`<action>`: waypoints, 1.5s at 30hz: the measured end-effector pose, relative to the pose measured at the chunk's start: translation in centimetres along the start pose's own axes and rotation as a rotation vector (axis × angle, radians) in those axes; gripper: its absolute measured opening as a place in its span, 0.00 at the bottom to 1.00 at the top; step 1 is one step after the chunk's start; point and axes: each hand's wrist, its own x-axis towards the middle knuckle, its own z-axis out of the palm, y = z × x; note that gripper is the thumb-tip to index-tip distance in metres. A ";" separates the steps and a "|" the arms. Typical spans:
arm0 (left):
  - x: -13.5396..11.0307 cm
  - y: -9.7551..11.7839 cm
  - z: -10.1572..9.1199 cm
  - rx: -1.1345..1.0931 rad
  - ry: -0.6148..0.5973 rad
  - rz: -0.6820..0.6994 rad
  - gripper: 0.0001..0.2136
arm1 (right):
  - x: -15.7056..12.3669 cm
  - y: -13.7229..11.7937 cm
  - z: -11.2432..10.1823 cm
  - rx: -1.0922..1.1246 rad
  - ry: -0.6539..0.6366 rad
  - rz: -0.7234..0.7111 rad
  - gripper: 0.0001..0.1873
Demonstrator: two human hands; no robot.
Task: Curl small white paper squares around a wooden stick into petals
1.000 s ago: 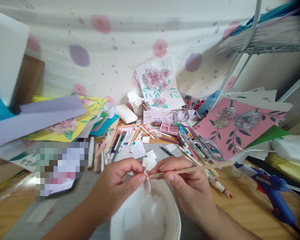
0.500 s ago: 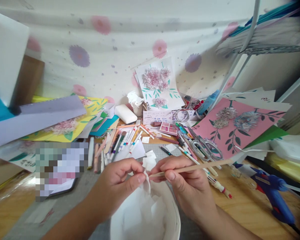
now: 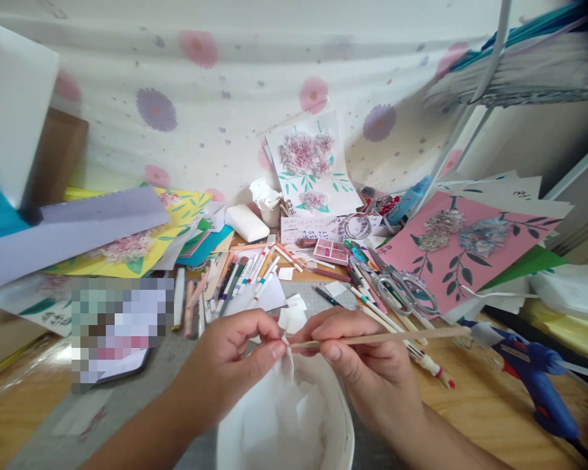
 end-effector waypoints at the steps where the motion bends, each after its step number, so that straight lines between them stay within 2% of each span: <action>1: 0.0 0.0 0.0 0.008 -0.004 0.002 0.08 | 0.0 0.0 0.0 -0.007 -0.003 -0.003 0.09; 26: 0.0 -0.4 -0.1 0.013 -0.024 0.017 0.09 | -0.2 0.3 -0.2 0.039 -0.021 0.020 0.07; 39: 0.0 -0.7 -0.1 -0.043 -0.028 0.026 0.10 | 0.1 0.0 0.0 -0.037 -0.044 -0.041 0.09; 45: -0.1 -0.4 0.2 -0.024 0.026 0.097 0.07 | 0.3 -0.3 -0.3 -0.216 -0.036 -0.130 0.09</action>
